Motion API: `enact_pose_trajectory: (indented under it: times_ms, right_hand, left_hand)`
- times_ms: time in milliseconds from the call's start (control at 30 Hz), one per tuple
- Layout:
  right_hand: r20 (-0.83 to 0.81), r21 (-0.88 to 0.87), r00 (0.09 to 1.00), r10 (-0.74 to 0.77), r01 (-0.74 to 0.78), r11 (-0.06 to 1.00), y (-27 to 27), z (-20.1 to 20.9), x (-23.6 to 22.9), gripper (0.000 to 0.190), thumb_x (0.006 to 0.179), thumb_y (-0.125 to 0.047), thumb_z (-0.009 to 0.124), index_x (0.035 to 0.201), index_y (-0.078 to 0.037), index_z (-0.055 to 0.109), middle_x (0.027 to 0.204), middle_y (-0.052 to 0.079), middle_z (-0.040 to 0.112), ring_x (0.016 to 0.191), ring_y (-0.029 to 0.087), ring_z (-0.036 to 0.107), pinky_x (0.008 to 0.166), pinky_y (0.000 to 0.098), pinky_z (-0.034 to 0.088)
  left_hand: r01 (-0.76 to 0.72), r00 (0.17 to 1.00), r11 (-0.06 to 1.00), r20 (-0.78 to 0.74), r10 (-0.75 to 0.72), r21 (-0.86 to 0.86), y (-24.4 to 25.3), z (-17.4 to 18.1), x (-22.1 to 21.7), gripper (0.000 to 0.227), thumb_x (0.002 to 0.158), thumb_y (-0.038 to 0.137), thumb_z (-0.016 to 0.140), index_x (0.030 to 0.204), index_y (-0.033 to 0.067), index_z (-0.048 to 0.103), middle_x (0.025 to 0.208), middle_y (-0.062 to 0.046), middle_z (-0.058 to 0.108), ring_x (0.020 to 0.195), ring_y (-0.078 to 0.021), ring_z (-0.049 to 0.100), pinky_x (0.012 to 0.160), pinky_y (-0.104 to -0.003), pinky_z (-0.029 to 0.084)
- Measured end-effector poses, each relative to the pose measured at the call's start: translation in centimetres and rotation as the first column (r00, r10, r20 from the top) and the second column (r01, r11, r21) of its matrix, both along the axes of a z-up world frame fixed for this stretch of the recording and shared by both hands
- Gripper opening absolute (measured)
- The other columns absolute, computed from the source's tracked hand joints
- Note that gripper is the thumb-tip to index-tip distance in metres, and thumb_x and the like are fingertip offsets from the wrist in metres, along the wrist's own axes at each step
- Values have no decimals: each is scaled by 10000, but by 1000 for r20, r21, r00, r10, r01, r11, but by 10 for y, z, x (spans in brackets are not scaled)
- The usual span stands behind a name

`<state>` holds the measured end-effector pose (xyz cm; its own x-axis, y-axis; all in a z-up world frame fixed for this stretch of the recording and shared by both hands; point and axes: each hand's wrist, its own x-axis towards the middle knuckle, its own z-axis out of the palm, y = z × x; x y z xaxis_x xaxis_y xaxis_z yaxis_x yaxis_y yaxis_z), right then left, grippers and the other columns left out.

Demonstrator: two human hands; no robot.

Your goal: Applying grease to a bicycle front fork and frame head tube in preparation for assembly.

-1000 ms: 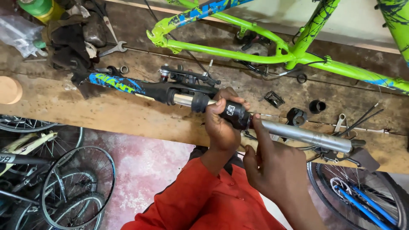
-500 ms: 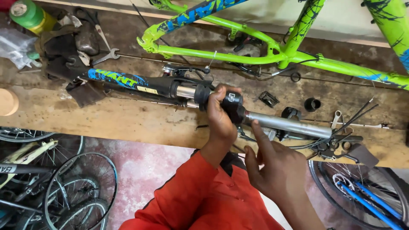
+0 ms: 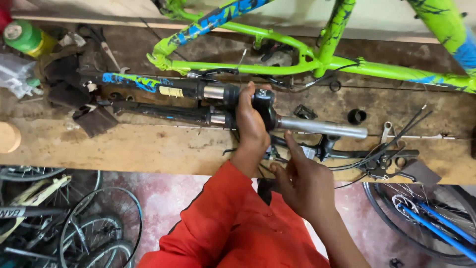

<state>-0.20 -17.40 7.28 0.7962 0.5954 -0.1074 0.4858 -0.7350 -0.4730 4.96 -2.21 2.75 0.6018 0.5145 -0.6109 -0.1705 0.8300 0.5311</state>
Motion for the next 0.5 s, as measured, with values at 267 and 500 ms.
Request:
enact_pose_trajectory:
  times_ms: [267,500]
  right_hand:
    - [-302,278,951,-74,162,947,-13,8,7,732,885,-215,650,1525,-97,315,607,-2,601,476,133,510,474,311,385]
    - [-398,310,907,-138,275,910,-27,9,12,760,871,-168,653,1538,-99,295,643,-5,584,553,119,513,547,284,442]
  left_hand:
    - [-3,1000,999,7,3,32,1,-13,1,353,891,422,538,855,98,674,700,-74,590,538,-183,520,478,-314,419]
    - [-4,1000,995,15,3,97,1,-22,0,299,895,433,566,903,143,641,719,-40,555,539,-189,517,458,-339,417]
